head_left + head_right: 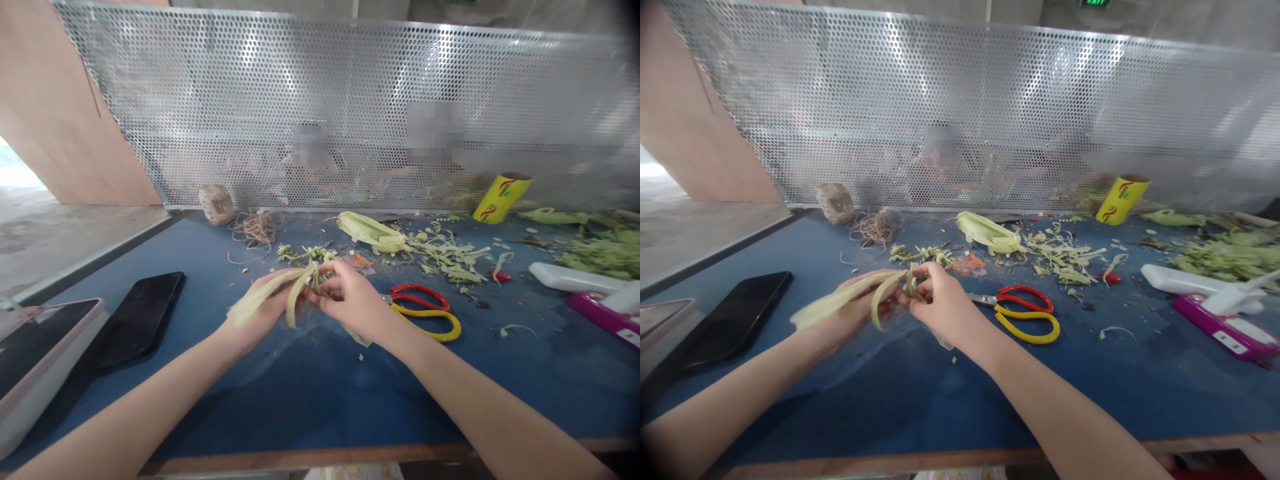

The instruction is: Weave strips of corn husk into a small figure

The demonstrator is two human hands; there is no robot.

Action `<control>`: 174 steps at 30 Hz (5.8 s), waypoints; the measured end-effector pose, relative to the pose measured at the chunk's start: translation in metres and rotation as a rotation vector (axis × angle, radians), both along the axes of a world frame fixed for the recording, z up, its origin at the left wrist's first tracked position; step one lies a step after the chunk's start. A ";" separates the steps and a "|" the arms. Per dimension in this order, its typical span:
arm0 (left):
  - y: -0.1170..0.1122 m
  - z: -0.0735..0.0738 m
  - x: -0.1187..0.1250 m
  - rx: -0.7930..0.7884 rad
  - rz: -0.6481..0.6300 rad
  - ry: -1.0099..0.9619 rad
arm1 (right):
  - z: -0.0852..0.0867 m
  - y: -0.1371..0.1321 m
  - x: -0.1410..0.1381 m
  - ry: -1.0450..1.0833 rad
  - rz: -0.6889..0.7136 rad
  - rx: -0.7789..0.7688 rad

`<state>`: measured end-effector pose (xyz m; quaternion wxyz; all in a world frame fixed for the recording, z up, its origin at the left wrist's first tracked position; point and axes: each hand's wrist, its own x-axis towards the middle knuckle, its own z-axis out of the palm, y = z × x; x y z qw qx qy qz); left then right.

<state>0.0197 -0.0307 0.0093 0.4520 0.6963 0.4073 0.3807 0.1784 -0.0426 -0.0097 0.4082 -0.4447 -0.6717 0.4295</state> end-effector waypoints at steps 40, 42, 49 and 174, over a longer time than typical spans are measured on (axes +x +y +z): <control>-0.008 0.001 0.005 -0.102 0.104 -0.050 | 0.025 -0.018 0.004 -0.707 -0.016 0.525; -0.007 0.001 0.003 -0.101 0.090 -0.049 | 0.024 -0.017 0.005 -0.739 -0.024 0.579; -0.009 0.009 0.004 -0.154 0.137 -0.050 | 0.028 -0.014 0.012 -0.914 0.045 0.693; -0.006 0.002 -0.001 -0.007 0.030 -0.169 | 0.019 -0.003 0.006 0.112 -0.101 0.148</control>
